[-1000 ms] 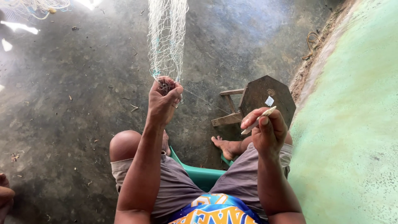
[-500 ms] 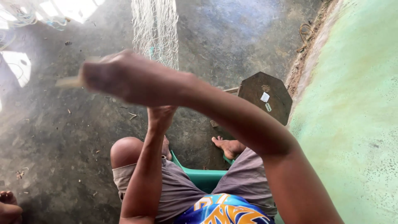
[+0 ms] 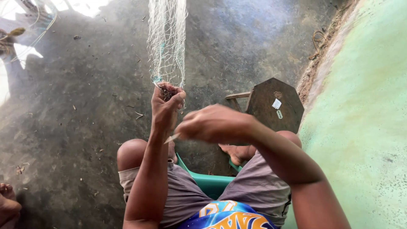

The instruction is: Weaving or repairing a fishing net using a wooden shuttle and twine

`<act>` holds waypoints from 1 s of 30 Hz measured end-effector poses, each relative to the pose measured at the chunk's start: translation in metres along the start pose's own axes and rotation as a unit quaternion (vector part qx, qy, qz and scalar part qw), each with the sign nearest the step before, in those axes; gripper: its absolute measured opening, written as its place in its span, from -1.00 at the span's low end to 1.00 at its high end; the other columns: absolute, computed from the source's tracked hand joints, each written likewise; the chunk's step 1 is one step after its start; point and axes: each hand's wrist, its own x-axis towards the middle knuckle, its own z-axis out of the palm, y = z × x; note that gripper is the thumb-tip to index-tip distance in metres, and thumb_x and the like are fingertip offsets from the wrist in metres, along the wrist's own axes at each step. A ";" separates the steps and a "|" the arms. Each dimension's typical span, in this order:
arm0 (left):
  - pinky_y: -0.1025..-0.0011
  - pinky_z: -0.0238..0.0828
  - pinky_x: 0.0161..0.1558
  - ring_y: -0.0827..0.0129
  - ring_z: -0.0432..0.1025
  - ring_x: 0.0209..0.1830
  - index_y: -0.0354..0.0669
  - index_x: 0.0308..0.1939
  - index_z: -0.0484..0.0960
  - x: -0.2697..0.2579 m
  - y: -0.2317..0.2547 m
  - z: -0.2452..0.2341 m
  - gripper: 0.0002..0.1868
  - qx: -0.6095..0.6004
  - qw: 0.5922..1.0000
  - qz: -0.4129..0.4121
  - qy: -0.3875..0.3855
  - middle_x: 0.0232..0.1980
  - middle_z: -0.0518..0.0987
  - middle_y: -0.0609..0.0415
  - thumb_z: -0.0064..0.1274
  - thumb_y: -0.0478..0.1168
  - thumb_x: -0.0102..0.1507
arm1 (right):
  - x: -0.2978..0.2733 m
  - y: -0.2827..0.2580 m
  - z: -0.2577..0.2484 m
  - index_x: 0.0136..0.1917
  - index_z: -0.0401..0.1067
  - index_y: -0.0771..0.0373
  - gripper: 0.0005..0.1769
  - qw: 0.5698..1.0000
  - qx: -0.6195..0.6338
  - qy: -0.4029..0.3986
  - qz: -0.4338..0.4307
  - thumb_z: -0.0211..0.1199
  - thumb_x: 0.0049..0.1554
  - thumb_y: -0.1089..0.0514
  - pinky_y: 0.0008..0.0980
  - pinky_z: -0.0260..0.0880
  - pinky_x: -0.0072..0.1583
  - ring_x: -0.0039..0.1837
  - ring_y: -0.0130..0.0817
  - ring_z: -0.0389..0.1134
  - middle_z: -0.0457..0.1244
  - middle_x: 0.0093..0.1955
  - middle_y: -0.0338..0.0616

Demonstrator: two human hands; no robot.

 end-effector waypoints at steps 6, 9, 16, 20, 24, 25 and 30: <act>0.55 0.26 -0.50 0.51 0.29 -0.57 -0.12 -0.05 0.39 0.007 -0.015 -0.008 -0.55 -0.059 0.998 -0.030 -0.012 -0.29 0.57 -0.08 0.29 -0.55 0.17 | -0.036 0.086 0.043 0.30 0.48 0.01 -0.68 0.939 -0.226 0.208 0.154 0.00 0.44 -0.07 -0.07 0.42 -0.14 -0.16 0.02 0.36 0.21 -0.15 -0.11; 0.52 0.30 -0.48 0.48 0.31 -0.55 -0.12 -0.05 0.38 0.004 -0.012 -0.004 -0.55 -0.079 0.995 -0.055 -0.018 -0.27 0.56 -0.08 0.27 -0.57 0.18 | -0.027 0.100 0.062 0.23 0.49 -0.02 -0.75 0.932 -0.159 0.283 0.162 0.05 0.43 -0.04 -0.12 0.45 -0.08 -0.07 -0.07 0.39 0.26 -0.12 -0.19; 0.48 0.31 -0.46 0.46 0.28 -0.55 -0.13 -0.04 0.37 0.003 -0.016 -0.011 -0.55 -0.110 0.990 -0.081 -0.039 -0.30 0.52 -0.09 0.24 -0.58 0.18 | -0.004 0.123 0.101 0.21 0.53 -0.14 -0.77 0.909 -0.053 0.381 0.162 0.13 0.39 -0.12 -0.27 0.49 0.01 0.04 -0.25 0.43 0.31 -0.06 -0.35; 0.48 0.34 -0.44 0.46 0.34 -0.55 -0.10 -0.04 0.39 0.003 -0.021 -0.018 -0.58 -0.123 0.988 -0.090 -0.040 -0.28 0.54 -0.07 0.23 -0.56 0.20 | 0.007 0.117 0.104 0.18 0.56 -0.08 -0.80 0.887 0.057 0.438 0.136 0.17 0.38 -0.04 -0.16 0.49 0.03 0.02 -0.08 0.45 0.34 -0.02 -0.21; 0.43 0.37 -0.42 0.43 0.35 -0.53 -0.10 -0.03 0.40 0.002 -0.023 -0.019 -0.59 -0.137 0.985 -0.087 -0.050 -0.27 0.53 -0.11 0.22 -0.55 0.21 | 0.014 0.126 0.110 0.14 0.60 -0.02 -0.84 0.858 0.131 0.484 0.114 0.25 0.36 0.01 -0.32 0.48 0.07 0.02 -0.21 0.47 0.36 -0.01 -0.24; 0.43 0.37 -0.42 0.43 0.35 -0.53 -0.10 -0.03 0.40 0.002 -0.021 -0.017 -0.59 -0.137 0.986 -0.087 -0.050 -0.27 0.53 -0.11 0.22 -0.55 0.21 | 0.014 0.126 0.110 0.14 0.60 -0.02 -0.84 0.858 0.131 0.483 0.114 0.25 0.36 0.01 -0.32 0.48 0.07 0.02 -0.21 0.47 0.36 -0.01 -0.24; 0.45 0.34 -0.43 0.43 0.35 -0.53 -0.10 -0.03 0.42 0.002 -0.021 -0.013 -0.60 -0.162 0.981 -0.093 -0.055 -0.28 0.53 -0.09 0.23 -0.54 0.21 | 0.016 0.120 0.105 0.09 0.60 0.15 -0.85 0.845 0.164 0.506 0.061 0.25 0.35 0.12 -0.22 0.46 0.02 -0.07 -0.13 0.42 0.35 -0.04 -0.06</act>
